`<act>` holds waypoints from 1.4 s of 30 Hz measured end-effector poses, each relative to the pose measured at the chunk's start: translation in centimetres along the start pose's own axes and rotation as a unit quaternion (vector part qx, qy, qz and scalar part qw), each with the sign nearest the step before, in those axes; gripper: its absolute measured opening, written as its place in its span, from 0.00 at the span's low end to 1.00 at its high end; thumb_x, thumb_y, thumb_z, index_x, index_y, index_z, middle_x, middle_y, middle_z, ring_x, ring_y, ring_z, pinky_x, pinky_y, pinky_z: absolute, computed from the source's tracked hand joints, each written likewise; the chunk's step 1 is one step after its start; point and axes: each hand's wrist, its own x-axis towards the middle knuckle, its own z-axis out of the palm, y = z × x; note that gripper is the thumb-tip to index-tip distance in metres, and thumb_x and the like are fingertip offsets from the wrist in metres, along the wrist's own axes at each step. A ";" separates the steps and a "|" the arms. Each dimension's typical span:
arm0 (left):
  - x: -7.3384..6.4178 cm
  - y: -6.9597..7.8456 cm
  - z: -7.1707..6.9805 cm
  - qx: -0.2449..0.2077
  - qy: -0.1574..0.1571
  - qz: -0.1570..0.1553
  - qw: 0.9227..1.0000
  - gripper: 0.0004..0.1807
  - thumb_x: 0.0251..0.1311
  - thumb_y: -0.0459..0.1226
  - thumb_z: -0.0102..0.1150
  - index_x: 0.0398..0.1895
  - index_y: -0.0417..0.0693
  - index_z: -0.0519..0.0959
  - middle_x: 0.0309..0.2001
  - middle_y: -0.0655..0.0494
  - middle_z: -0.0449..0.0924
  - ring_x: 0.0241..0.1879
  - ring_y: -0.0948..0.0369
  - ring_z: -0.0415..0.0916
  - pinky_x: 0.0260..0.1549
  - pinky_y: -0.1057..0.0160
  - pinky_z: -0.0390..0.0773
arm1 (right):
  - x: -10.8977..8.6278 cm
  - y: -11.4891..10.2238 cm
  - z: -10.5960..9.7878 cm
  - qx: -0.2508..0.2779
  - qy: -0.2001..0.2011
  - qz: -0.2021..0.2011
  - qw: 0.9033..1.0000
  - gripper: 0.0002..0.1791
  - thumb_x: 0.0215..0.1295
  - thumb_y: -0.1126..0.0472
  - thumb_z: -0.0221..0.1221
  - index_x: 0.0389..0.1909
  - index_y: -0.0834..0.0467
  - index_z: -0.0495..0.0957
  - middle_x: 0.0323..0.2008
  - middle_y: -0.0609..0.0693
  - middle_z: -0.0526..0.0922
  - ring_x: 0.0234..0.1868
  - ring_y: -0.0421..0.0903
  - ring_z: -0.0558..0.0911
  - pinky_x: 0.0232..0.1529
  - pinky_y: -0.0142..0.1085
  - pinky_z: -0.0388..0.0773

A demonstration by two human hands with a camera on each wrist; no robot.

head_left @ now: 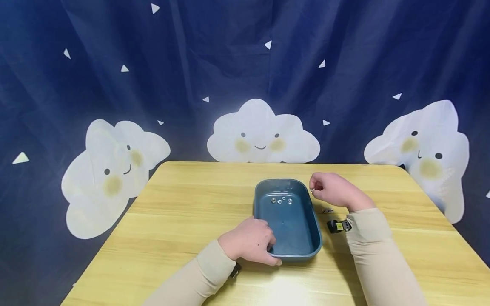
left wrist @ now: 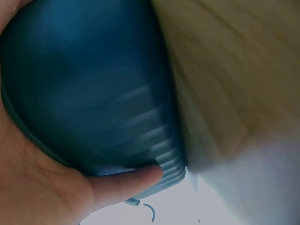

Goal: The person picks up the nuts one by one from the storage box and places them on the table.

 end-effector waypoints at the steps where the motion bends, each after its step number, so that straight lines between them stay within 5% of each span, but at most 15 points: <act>1: 0.0 0.0 0.0 -0.001 -0.001 0.000 1.000 0.25 0.51 0.70 0.61 0.13 0.66 0.72 0.19 0.74 0.66 0.27 0.68 0.65 0.28 0.65 0.65 | -0.2 0.3 0.1 -0.001 0.000 0.002 1.000 0.04 0.57 0.66 0.59 0.31 0.55 0.76 0.24 0.43 0.75 0.29 0.43 0.74 0.35 0.41 0.71; 26: 0.2 -0.2 -0.1 -0.006 0.000 0.000 1.000 0.25 0.51 0.70 0.60 0.14 0.66 0.74 0.19 0.75 0.67 0.27 0.68 0.65 0.30 0.64 0.66 | -3.4 6.7 0.8 0.010 -0.094 0.095 0.991 0.03 0.59 0.66 0.59 0.31 0.57 0.75 0.30 0.47 0.76 0.34 0.47 0.74 0.39 0.43 0.68; 42: 0.2 -0.2 -0.1 -0.003 0.002 0.005 1.000 0.25 0.51 0.69 0.61 0.13 0.66 0.74 0.18 0.75 0.66 0.26 0.68 0.64 0.27 0.65 0.65 | -3.3 7.5 2.3 0.057 -0.116 0.123 0.984 0.07 0.55 0.73 0.56 0.34 0.60 0.75 0.31 0.51 0.76 0.32 0.49 0.73 0.34 0.41 0.68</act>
